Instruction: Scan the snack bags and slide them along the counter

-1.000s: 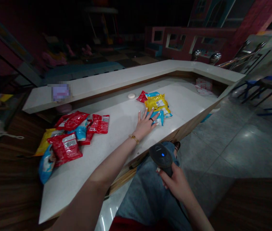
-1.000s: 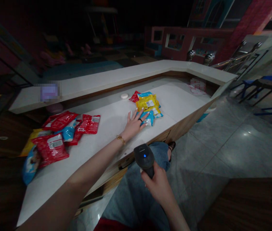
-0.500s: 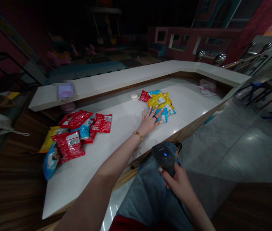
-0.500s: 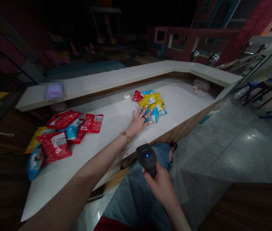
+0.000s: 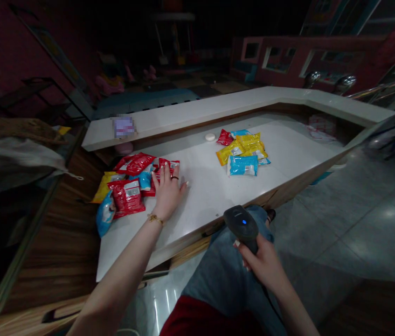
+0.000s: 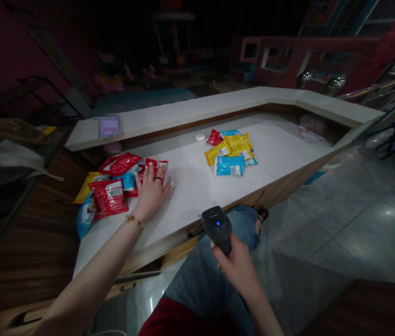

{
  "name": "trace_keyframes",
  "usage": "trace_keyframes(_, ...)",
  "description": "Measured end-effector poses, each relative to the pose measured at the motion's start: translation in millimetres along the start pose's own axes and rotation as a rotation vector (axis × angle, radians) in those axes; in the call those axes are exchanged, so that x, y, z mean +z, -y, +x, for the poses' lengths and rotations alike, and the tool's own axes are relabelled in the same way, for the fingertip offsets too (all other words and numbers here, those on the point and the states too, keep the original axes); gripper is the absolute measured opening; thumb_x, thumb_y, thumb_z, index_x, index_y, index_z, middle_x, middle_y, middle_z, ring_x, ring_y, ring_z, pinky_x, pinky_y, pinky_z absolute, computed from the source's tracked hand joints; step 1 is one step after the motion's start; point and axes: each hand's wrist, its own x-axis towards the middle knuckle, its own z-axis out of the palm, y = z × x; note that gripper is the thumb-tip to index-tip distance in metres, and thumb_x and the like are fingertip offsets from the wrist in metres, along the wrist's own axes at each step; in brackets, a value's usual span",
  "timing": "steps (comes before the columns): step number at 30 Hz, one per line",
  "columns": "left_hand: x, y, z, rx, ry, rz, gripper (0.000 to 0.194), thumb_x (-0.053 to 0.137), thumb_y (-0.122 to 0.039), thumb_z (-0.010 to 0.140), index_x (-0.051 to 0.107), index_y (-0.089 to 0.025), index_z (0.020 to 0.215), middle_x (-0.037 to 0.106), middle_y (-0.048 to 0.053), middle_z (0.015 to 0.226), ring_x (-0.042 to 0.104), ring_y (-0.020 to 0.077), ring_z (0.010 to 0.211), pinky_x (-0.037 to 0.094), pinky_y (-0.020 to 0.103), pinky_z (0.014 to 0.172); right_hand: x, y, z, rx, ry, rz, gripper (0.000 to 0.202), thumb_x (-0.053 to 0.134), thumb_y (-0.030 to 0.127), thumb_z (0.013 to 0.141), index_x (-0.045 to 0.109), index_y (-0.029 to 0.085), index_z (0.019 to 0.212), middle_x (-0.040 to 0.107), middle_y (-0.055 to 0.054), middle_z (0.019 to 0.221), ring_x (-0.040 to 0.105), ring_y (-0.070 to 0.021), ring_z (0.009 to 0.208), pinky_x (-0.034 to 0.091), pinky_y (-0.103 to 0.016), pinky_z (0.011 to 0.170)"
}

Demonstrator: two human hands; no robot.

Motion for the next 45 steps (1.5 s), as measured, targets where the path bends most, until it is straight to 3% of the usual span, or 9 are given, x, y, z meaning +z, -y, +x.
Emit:
trace_keyframes(4,6.0,5,16,-0.025,0.068,0.043,0.075,0.053,-0.047,0.099,0.042,-0.002,0.159,0.027,0.030,0.170,0.022,0.0432,0.161,0.010,0.064,0.130,1,2,-2,0.005,0.007,0.003,0.030,0.064,0.047,0.086,0.064,0.019,0.097,0.063,0.004,0.050,0.064,-0.0181,0.043,0.047,-0.024,0.045)
trace_keyframes(7,8.5,-2,14,-0.020,0.105,0.051,0.072,0.052,-0.049,0.100,0.049,-0.001,0.154,0.034,0.032,0.167,0.023,0.0441,0.160,0.013,0.065,0.129,-4,0,-4,-0.001,-0.013,-0.001,0.029,0.065,0.048,0.087,0.063,0.019,0.095,0.063,0.004,0.051,0.063,-0.0176,0.043,0.047,-0.024,0.045)
trace_keyframes(12,-2.0,-20,-18,0.153,0.147,-0.070,0.063,0.051,-0.047,0.102,0.052,-0.010,0.153,0.041,0.024,0.165,0.030,0.0385,0.159,0.015,0.063,0.130,-7,-2,-5,0.008,-0.038,0.001,0.029,0.066,0.047,0.086,0.062,0.019,0.094,0.063,0.004,0.051,0.063,-0.0172,0.043,0.046,-0.024,0.045)
trace_keyframes(18,-10.6,-38,-52,0.419,0.185,-0.293,0.059,0.048,-0.040,0.105,0.040,-0.024,0.162,0.044,0.013,0.167,0.040,0.0267,0.155,0.014,0.060,0.132,-3,4,-3,-0.006,0.005,0.020,0.025,0.066,0.043,0.088,0.062,0.020,0.094,0.061,0.005,0.052,0.062,-0.0158,0.045,0.045,-0.023,0.046)
trace_keyframes(25,6.7,-46,-55,0.406,0.203,-0.241,0.065,0.046,-0.045,0.106,0.033,-0.021,0.165,0.032,0.015,0.172,0.026,0.0309,0.162,0.013,0.065,0.131,-2,4,-1,-0.003,-0.005,0.007,0.024,0.065,0.043,0.088,0.062,0.020,0.094,0.061,0.005,0.053,0.061,-0.0163,0.045,0.045,-0.024,0.046)
trace_keyframes(32,6.5,-44,-51,0.365,0.197,-0.318,0.056,0.034,-0.039,0.110,0.036,-0.025,0.164,0.038,0.013,0.170,0.036,0.0249,0.158,0.013,0.061,0.132,5,11,5,-0.029,0.013,0.001,0.019,0.063,0.040,0.089,0.062,0.021,0.093,0.062,0.004,0.056,0.063,-0.0178,0.047,0.046,-0.025,0.047)
trace_keyframes(36,13.1,-44,-49,0.278,0.130,-0.311,0.065,0.045,-0.046,0.106,0.035,-0.019,0.164,0.032,0.017,0.172,0.028,0.0317,0.161,0.013,0.061,0.131,7,14,8,-0.037,0.020,-0.013,0.017,0.063,0.038,0.088,0.062,0.022,0.094,0.060,0.004,0.055,0.062,-0.0183,0.047,0.046,-0.025,0.048)
trace_keyframes(41,17.6,-44,-47,0.243,0.115,-0.320,0.068,0.055,-0.046,0.101,0.039,-0.018,0.160,0.049,0.019,0.161,0.044,0.0319,0.151,0.017,0.060,0.131,7,17,7,-0.039,0.018,-0.031,0.018,0.063,0.039,0.087,0.063,0.022,0.093,0.060,0.004,0.053,0.062,-0.0188,0.047,0.047,-0.026,0.049)
trace_keyframes(45,12.0,-43,-48,0.258,0.096,-0.370,0.066,0.061,-0.044,0.098,0.043,-0.022,0.158,0.052,0.015,0.158,0.047,0.0298,0.148,0.015,0.060,0.131,8,19,6,-0.052,0.030,-0.041,0.017,0.062,0.039,0.087,0.063,0.022,0.092,0.061,0.004,0.053,0.061,-0.0185,0.046,0.047,-0.026,0.047)
